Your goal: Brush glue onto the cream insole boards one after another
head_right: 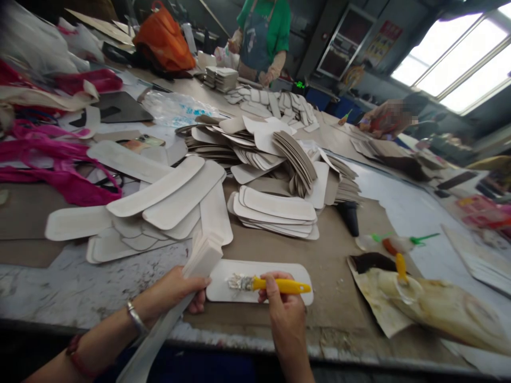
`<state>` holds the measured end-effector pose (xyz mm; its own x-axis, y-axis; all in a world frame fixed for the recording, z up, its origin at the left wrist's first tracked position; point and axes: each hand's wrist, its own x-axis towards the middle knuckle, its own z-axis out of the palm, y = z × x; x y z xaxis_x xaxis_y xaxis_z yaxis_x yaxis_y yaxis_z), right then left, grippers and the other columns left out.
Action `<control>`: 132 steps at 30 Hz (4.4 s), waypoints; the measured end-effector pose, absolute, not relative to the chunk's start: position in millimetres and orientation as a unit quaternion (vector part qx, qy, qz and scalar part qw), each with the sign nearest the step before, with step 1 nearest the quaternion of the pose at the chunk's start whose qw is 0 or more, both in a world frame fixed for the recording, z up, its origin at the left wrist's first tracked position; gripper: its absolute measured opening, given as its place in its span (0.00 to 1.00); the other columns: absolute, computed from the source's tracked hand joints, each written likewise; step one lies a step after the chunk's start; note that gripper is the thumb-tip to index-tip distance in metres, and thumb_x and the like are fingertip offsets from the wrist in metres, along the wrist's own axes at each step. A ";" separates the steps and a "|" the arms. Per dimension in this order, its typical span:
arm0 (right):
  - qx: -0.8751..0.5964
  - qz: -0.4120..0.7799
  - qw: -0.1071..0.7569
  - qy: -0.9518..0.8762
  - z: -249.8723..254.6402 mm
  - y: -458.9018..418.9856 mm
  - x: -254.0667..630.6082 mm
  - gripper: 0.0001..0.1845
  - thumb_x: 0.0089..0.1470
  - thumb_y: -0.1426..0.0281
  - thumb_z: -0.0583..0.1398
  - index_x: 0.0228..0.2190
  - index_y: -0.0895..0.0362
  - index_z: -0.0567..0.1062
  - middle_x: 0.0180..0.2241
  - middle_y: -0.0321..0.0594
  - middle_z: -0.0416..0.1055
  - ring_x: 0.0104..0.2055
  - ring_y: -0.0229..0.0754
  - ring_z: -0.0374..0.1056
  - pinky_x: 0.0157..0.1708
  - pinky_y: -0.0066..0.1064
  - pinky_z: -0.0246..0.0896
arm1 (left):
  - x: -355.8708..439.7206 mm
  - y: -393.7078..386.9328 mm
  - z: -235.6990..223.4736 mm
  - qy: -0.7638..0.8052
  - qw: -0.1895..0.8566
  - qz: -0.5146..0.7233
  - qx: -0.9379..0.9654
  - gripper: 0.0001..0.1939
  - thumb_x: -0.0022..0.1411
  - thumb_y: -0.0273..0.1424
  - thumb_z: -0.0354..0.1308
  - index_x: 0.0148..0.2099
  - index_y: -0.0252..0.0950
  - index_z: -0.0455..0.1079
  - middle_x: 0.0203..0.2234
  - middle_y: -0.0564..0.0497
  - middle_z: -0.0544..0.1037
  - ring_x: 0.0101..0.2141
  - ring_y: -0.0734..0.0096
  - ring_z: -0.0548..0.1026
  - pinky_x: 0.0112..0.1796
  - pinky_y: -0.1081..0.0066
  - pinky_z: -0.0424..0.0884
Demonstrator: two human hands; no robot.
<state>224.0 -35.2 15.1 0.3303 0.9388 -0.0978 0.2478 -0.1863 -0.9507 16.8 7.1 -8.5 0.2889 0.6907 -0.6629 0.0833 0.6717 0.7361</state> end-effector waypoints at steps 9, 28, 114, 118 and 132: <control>-0.642 0.409 0.508 -0.402 18.8 -37.5 189.3 0.16 0.53 0.56 0.59 0.30 0.58 0.72 0.21 0.34 0.68 0.23 0.36 0.66 0.27 0.27 0.64 | 15.7 7.5 -6.0 0.567 0.721 0.182 0.355 0.19 0.40 0.45 0.59 0.15 0.33 0.67 0.12 0.47 0.72 0.17 0.68 0.71 0.22 0.71 0.68; -0.681 0.364 0.491 -0.404 17.0 -38.6 193.0 0.17 0.52 0.54 0.59 0.29 0.57 0.72 0.20 0.35 0.68 0.22 0.38 0.66 0.25 0.29 0.64 | 14.9 9.4 1.7 0.568 0.723 0.176 0.352 0.19 0.39 0.44 0.60 0.16 0.31 0.68 0.13 0.45 0.73 0.18 0.68 0.71 0.23 0.71 0.68; -0.589 0.503 0.089 -0.627 51.5 -17.2 225.8 0.15 0.51 0.63 0.55 0.18 0.56 0.60 0.18 0.29 0.53 0.22 0.33 0.48 0.21 0.25 0.43 | 15.4 -4.5 -8.6 0.636 0.641 0.256 0.345 0.17 0.38 0.43 0.58 0.18 0.33 0.67 0.08 0.50 0.68 0.12 0.72 0.62 0.17 0.72 0.58; -0.557 0.462 0.024 -0.689 42.1 19.0 199.3 0.14 0.51 0.67 0.57 0.18 0.57 0.62 0.18 0.28 0.56 0.21 0.32 0.50 0.21 0.25 0.42 | 17.8 3.4 -5.6 0.627 0.658 0.233 0.347 0.13 0.39 0.38 0.57 0.13 0.35 0.64 0.07 0.50 0.67 0.11 0.73 0.62 0.16 0.72 0.57; -0.556 0.320 -0.129 -0.756 30.9 46.6 176.7 0.10 0.51 0.65 0.59 0.27 0.57 0.77 0.27 0.43 0.75 0.28 0.41 0.67 0.24 0.28 0.46 | 18.0 10.5 -5.6 0.628 0.676 0.212 0.323 0.13 0.39 0.38 0.56 0.14 0.35 0.62 0.07 0.50 0.67 0.11 0.74 0.64 0.16 0.74 0.59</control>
<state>176.7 46.6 30.9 -0.3476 0.7591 -0.5504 0.9237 0.1761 -0.3403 18.0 10.5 -5.6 0.1223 0.6917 -0.7117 0.1190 0.7017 0.7024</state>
